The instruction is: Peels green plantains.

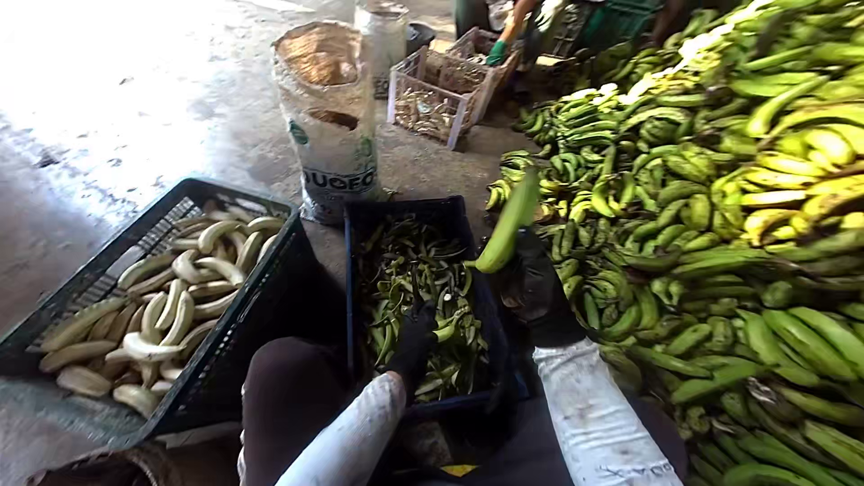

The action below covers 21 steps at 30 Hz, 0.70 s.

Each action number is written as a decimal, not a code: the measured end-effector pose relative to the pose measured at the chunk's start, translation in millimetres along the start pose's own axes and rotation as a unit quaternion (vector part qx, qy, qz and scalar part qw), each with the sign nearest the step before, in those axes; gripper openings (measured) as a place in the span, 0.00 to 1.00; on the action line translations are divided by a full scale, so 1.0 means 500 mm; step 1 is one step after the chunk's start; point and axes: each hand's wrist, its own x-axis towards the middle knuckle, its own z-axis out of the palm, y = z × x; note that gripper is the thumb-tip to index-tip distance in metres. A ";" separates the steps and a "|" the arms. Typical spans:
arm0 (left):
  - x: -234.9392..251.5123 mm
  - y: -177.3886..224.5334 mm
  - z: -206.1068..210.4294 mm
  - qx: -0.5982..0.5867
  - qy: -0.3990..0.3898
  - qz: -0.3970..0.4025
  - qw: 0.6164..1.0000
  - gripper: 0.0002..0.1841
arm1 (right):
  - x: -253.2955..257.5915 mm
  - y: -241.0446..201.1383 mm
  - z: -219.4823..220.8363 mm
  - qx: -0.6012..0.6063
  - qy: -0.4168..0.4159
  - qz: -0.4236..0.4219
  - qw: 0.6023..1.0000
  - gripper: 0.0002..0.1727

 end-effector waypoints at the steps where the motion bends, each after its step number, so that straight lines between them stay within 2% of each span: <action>1: -0.005 0.022 -0.007 0.004 -0.015 0.019 1.000 0.28 | 0.003 -0.016 -0.007 -0.018 0.005 0.010 1.000 0.20; 4: -0.028 0.049 -0.012 -0.040 -0.054 0.116 0.991 0.30 | -0.006 -0.056 -0.034 -0.007 -0.015 -0.014 1.000 0.22; 6: -0.046 0.047 -0.016 -0.017 -0.094 0.183 0.979 0.32 | -0.009 -0.060 -0.049 -0.152 -0.001 0.035 0.988 0.28; 8: -0.067 0.044 -0.010 0.018 -0.124 0.218 0.968 0.34 | -0.011 -0.029 -0.060 -0.310 0.016 0.088 0.947 0.34; 9: -0.076 0.046 -0.005 0.026 -0.139 0.226 0.964 0.35 | -0.012 -0.012 -0.066 -0.341 0.017 0.099 0.935 0.36; 10: -0.084 0.052 0.002 0.023 -0.150 0.229 0.962 0.35 | -0.015 0.000 -0.072 -0.328 0.019 0.101 0.939 0.36; 13: -0.112 0.090 0.017 -0.034 -0.174 0.267 0.947 0.35 | -0.024 0.003 -0.060 -0.171 0.055 0.056 0.982 0.33; 15: -0.134 0.134 0.029 -0.107 -0.191 0.317 0.923 0.35 | -0.027 -0.006 -0.053 -0.113 0.075 0.026 0.990 0.36; 17: -0.152 0.176 0.047 -0.169 -0.200 0.328 0.908 0.30 | -0.025 -0.015 -0.047 -0.091 0.089 -0.006 0.992 0.33; 19: -0.144 0.167 0.057 -0.140 -0.186 0.274 0.933 0.28 | -0.022 -0.023 -0.038 -0.034 0.078 -0.019 0.996 0.30; 21: -0.106 0.102 0.045 -0.017 -0.204 0.129 0.970 0.31 | -0.021 -0.034 -0.022 0.062 0.040 -0.018 0.997 0.28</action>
